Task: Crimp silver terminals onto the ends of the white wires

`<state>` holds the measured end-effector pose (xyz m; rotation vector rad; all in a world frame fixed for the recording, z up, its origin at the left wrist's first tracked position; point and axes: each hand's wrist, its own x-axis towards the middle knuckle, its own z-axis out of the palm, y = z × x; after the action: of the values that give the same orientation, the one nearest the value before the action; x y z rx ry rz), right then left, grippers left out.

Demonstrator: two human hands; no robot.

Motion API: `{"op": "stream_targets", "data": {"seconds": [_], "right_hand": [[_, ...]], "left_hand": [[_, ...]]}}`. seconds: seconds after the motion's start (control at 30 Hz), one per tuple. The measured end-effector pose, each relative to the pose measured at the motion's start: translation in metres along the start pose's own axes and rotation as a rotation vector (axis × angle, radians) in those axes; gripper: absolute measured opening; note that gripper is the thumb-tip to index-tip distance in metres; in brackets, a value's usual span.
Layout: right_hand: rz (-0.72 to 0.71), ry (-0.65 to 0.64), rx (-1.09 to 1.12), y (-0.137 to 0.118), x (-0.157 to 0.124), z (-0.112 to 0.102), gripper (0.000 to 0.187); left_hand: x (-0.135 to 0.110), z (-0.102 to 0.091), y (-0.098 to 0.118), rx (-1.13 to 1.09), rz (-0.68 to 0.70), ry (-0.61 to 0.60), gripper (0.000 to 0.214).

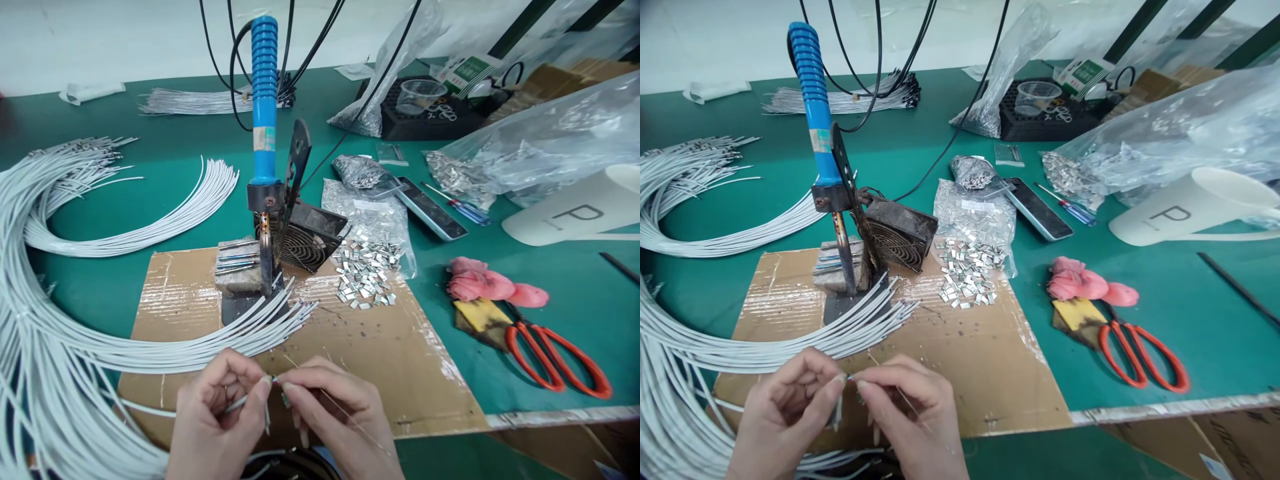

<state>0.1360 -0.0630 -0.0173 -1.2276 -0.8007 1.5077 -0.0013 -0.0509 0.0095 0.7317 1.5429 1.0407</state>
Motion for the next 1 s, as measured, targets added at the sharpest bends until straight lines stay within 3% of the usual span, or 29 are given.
{"op": "stream_targets", "data": {"seconds": [0.53,0.77,1.0], "right_hand": [[0.043,0.09,0.073,-0.0027,0.0015,0.0003,0.014],[0.041,0.014,0.063,-0.0017,0.0014,0.0016,0.014],[-0.008,0.074,0.012,-0.002,0.0009,0.0002,0.013]], "left_hand": [[0.0004,-0.0012,0.0003,-0.003,-0.032,-0.026,0.02],[-0.0005,-0.0014,0.0013,-0.011,-0.044,-0.026,0.021],[0.0001,-0.0006,-0.0004,0.0,-0.025,-0.003,0.018]]}}
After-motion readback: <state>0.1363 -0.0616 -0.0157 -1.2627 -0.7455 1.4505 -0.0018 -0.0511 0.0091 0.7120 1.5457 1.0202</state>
